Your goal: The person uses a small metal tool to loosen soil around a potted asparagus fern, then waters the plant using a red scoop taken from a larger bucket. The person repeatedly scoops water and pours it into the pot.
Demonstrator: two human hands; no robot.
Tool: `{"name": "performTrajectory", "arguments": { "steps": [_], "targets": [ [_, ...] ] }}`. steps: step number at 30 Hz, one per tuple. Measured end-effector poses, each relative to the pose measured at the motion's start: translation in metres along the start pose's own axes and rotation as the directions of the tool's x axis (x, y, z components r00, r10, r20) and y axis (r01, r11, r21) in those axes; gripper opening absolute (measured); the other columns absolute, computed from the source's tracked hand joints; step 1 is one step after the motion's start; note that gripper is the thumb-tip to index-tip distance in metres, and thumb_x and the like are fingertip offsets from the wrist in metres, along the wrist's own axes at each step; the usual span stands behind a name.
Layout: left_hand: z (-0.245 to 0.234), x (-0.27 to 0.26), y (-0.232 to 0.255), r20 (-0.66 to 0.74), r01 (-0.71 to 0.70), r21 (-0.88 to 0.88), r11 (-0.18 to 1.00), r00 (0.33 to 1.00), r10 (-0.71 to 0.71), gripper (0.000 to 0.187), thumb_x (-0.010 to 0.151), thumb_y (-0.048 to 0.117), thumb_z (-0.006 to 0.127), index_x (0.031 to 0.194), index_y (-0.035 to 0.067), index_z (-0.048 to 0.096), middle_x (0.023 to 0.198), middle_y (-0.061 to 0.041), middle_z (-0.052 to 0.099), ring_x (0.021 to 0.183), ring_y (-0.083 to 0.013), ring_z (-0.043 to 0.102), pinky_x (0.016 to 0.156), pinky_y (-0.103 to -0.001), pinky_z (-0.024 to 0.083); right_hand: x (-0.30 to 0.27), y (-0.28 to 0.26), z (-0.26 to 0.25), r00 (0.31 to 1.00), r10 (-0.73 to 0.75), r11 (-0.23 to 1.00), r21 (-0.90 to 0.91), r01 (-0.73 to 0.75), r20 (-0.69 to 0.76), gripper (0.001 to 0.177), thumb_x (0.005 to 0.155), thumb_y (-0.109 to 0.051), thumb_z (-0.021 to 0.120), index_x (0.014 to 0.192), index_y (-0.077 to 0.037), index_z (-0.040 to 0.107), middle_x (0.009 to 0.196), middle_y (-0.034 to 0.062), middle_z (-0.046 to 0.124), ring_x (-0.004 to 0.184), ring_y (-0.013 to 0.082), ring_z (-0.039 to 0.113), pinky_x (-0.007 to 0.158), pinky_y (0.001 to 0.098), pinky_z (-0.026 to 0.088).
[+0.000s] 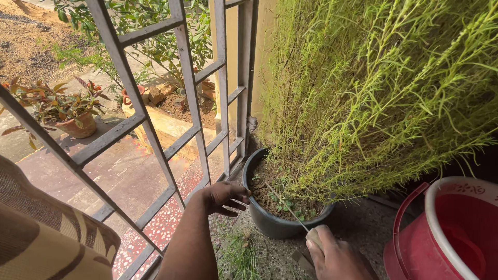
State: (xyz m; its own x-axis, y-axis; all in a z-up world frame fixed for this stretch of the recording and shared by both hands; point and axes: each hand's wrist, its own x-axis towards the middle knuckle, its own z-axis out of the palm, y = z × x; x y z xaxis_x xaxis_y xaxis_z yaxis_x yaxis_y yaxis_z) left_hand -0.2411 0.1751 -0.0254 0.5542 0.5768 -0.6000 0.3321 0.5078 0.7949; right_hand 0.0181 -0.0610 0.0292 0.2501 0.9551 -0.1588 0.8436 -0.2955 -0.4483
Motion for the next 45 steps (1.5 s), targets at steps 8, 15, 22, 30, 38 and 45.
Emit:
{"name": "performTrajectory", "arguments": {
  "steps": [8,15,22,30,38,45],
  "targets": [
    [0.002,0.005,-0.003,-0.022,-0.041,-0.014,0.999,0.999,0.041,0.021,0.083,0.033,0.083,0.093,0.019,0.071,0.101,0.002,0.074,0.102,-0.0151,0.07,0.088,-0.039,0.056,0.005,0.043,-0.042,0.939,-0.328,0.944,-0.005,0.33,0.103,0.022,0.099,-0.033,0.059,0.11,-0.014,0.058,0.09,0.0166,0.078,0.088,0.0329,0.08,0.077,0.0493,0.059],
    [0.005,-0.007,0.008,-0.056,-0.034,0.039,0.999,0.998,0.036,0.017,0.078,0.032,0.083,0.087,0.022,0.073,0.098,0.006,0.077,0.098,-0.0137,0.072,0.085,-0.037,0.058,-0.002,-0.012,-0.061,0.997,-0.056,0.996,-0.073,0.059,0.048,0.029,0.094,-0.037,0.06,0.118,-0.021,0.063,0.094,0.0143,0.078,0.093,0.0378,0.075,0.081,0.0505,0.058],
    [-0.003,0.0,0.003,-0.035,-0.085,0.042,0.996,0.996,0.087,0.027,0.078,0.032,0.088,0.081,0.017,0.066,0.095,0.004,0.075,0.097,-0.0132,0.071,0.083,-0.037,0.057,0.008,-0.008,-0.027,0.992,-0.023,0.999,0.033,0.019,0.121,0.023,0.095,-0.036,0.061,0.108,-0.017,0.064,0.095,0.0161,0.077,0.1,0.04,0.07,0.081,0.0514,0.057],
    [0.0,-0.005,0.008,-0.061,-0.06,0.04,0.997,0.996,0.062,0.023,0.077,0.032,0.087,0.084,0.018,0.069,0.095,0.003,0.074,0.098,-0.0137,0.07,0.082,-0.037,0.056,0.008,0.008,-0.012,0.996,-0.089,0.993,0.086,0.086,0.028,0.033,0.093,-0.032,0.063,0.121,-0.016,0.06,0.102,0.0142,0.079,0.103,0.0381,0.073,0.084,0.0506,0.059],
    [0.006,-0.005,0.01,-0.053,-0.067,0.07,0.995,0.996,0.071,0.022,0.078,0.034,0.085,0.084,0.02,0.07,0.096,0.004,0.075,0.1,-0.0127,0.069,0.084,-0.036,0.056,0.001,0.027,-0.03,0.955,0.054,0.989,-0.149,-0.01,0.292,0.025,0.104,-0.038,0.049,0.111,-0.015,0.055,0.091,0.0104,0.081,0.086,0.0231,0.08,0.08,0.044,0.063],
    [0.002,0.002,0.007,-0.028,-0.089,0.063,0.994,0.995,0.091,0.023,0.079,0.033,0.086,0.082,0.018,0.068,0.092,0.003,0.072,0.097,-0.0128,0.068,0.084,-0.036,0.056,0.0,0.008,-0.089,0.959,0.027,0.951,-0.302,0.062,0.282,0.027,0.098,-0.044,0.05,0.11,-0.02,0.057,0.083,0.0064,0.076,0.081,0.0273,0.076,0.074,0.0481,0.057]
  ]
}}
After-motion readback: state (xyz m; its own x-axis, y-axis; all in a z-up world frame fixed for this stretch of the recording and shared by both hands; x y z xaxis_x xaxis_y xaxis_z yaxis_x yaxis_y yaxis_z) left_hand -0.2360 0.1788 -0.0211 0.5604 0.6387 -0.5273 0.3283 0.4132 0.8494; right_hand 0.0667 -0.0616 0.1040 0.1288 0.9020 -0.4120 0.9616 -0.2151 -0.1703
